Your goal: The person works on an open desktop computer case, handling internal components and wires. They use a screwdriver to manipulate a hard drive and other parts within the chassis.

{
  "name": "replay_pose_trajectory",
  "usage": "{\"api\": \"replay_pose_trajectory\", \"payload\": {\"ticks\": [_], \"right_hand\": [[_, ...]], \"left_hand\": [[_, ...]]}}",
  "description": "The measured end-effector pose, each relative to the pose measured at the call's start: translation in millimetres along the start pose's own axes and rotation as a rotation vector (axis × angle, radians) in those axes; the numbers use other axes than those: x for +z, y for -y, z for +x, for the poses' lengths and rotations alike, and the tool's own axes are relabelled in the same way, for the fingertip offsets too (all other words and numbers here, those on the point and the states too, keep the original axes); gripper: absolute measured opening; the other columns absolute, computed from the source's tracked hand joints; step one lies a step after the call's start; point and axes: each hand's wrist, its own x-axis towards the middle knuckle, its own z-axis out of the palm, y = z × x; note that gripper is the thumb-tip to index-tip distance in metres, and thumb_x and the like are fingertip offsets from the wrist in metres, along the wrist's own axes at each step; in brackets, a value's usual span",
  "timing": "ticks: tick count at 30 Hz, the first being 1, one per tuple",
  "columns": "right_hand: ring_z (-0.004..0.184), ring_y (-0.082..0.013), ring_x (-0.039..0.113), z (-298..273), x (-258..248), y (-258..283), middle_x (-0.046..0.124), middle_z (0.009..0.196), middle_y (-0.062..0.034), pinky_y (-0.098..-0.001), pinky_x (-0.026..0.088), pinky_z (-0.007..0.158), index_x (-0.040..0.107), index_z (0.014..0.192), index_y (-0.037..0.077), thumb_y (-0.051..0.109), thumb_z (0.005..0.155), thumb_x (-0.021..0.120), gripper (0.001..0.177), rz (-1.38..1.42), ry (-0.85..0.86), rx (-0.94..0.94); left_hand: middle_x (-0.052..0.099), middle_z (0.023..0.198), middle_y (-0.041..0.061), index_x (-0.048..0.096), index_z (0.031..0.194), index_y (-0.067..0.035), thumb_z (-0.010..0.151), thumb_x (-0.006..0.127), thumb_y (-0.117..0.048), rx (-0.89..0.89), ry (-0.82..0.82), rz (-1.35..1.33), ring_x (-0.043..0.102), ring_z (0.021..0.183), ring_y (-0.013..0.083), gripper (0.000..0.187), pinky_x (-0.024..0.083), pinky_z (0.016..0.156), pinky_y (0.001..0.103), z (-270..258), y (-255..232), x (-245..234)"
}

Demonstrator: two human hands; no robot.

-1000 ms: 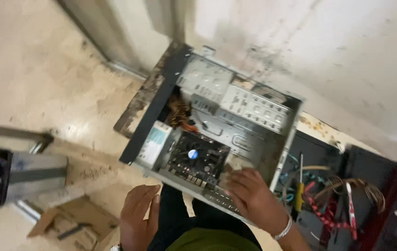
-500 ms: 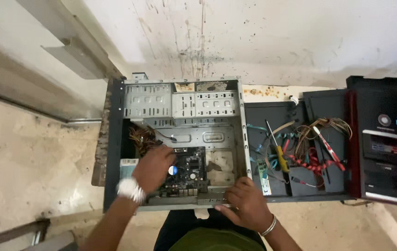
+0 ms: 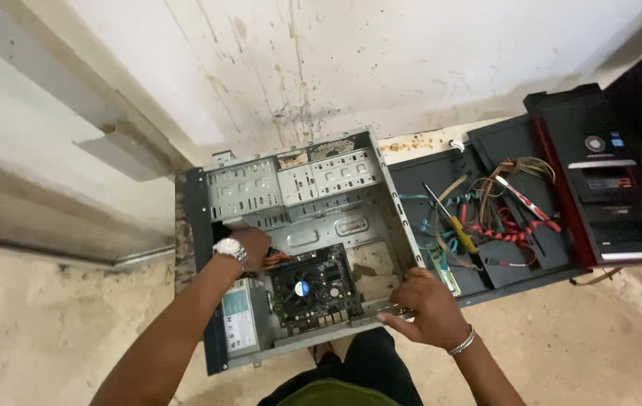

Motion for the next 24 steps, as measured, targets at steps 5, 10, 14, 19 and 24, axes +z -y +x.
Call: {"api": "replay_pose_trajectory", "payload": {"ticks": [5,10,14,19,24], "right_hand": [[0.056,-0.0211,0.066,0.2,3.4,3.6,0.074,0.064,-0.0023,-0.0431,0.054,0.083,0.072,0.069,0.012,0.043,0.087,0.078,0.037,-0.004,-0.045,0.026],[0.059,-0.0186,0.069,0.7,8.2,2.4,0.077,0.065,-0.0002,-0.0416,0.055,0.086,0.078,0.068,0.014,0.043,0.087,0.078,0.035,-0.027,-0.014,0.098],[0.055,-0.0198,0.061,5.2,10.0,5.8,0.071,0.059,0.0001,-0.0374,0.053,0.073,0.072,0.062,0.013,0.037,0.086,0.079,0.035,-0.037,-0.067,0.057],[0.057,-0.0258,0.062,5.9,9.7,5.3,0.067,0.06,-0.0033,-0.0422,0.053,0.082,0.071,0.067,0.013,0.036,0.09,0.073,0.032,-0.068,-0.035,0.049],[0.051,-0.0196,0.06,7.9,11.0,7.2,0.068,0.055,-0.0005,-0.0395,0.055,0.073,0.072,0.062,0.014,0.034,0.091,0.071,0.036,-0.074,-0.028,0.077]], "left_hand": [[0.07,0.084,0.013,0.073,0.094,-0.006,0.093,0.058,0.001,-0.009,-0.338,-0.086,0.068,0.068,0.0259,0.017,0.056,0.051,0.041,-2.0,28.7,21.7],[0.068,0.072,0.009,0.069,0.069,-0.007,0.094,0.074,-0.015,0.127,-0.678,-0.393,0.072,0.064,0.0266,0.027,0.058,0.054,0.041,-25.7,53.1,22.5],[0.075,0.071,0.01,0.075,0.081,-0.009,0.093,0.066,-0.011,0.103,-0.79,-0.524,0.07,0.057,0.0255,0.015,0.057,0.056,0.04,-48.5,53.6,15.2],[0.074,0.082,0.012,0.071,0.092,-0.008,0.091,0.067,-0.018,0.037,-0.902,-0.33,0.072,0.074,0.0333,0.01,0.06,0.059,0.047,-41.6,54.0,33.1],[0.071,0.08,0.015,0.076,0.087,-0.006,0.086,0.061,0.006,0.124,-0.728,-0.264,0.068,0.062,0.032,0.019,0.059,0.051,0.043,-35.3,45.5,36.9]]}}
